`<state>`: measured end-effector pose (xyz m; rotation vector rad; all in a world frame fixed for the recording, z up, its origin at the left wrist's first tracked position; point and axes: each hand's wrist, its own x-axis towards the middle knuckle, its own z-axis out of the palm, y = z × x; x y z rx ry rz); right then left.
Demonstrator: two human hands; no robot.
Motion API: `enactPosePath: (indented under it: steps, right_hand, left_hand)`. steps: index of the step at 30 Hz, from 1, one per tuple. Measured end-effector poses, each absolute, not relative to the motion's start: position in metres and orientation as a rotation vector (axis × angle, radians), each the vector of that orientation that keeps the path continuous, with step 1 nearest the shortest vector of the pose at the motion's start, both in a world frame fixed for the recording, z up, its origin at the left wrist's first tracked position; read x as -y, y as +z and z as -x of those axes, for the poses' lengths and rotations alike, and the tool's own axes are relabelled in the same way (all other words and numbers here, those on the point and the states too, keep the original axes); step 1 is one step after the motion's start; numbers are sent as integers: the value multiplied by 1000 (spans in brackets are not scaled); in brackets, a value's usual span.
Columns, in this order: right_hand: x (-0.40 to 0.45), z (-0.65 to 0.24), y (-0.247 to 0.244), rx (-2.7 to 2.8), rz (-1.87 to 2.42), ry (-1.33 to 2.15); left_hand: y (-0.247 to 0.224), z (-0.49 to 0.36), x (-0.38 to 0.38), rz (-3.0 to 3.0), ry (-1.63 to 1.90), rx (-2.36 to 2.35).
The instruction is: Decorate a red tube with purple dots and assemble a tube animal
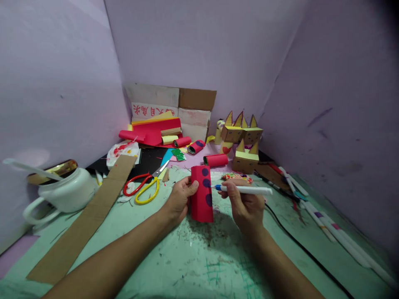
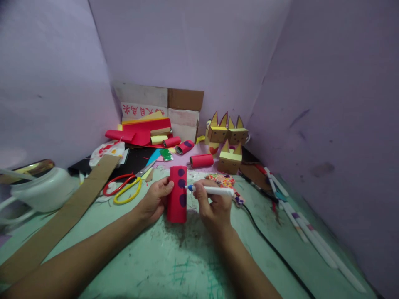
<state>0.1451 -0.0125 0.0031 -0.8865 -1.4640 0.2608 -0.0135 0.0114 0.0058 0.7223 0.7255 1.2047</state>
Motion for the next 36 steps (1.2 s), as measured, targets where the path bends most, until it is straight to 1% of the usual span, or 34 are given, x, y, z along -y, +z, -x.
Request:
enactPosePath:
  steps: [7, 19, 36]
  right_hand:
    - [12, -146, 5, 1464, 898, 174]
    - [12, -145, 1, 1459, 865, 254]
    - [12, -145, 1, 1483, 836, 242]
  left_hand:
    - [6, 13, -12, -719, 1208, -717]
    - [5, 13, -12, -718, 1214, -732]
    - [7, 13, -12, -736, 1250, -755]
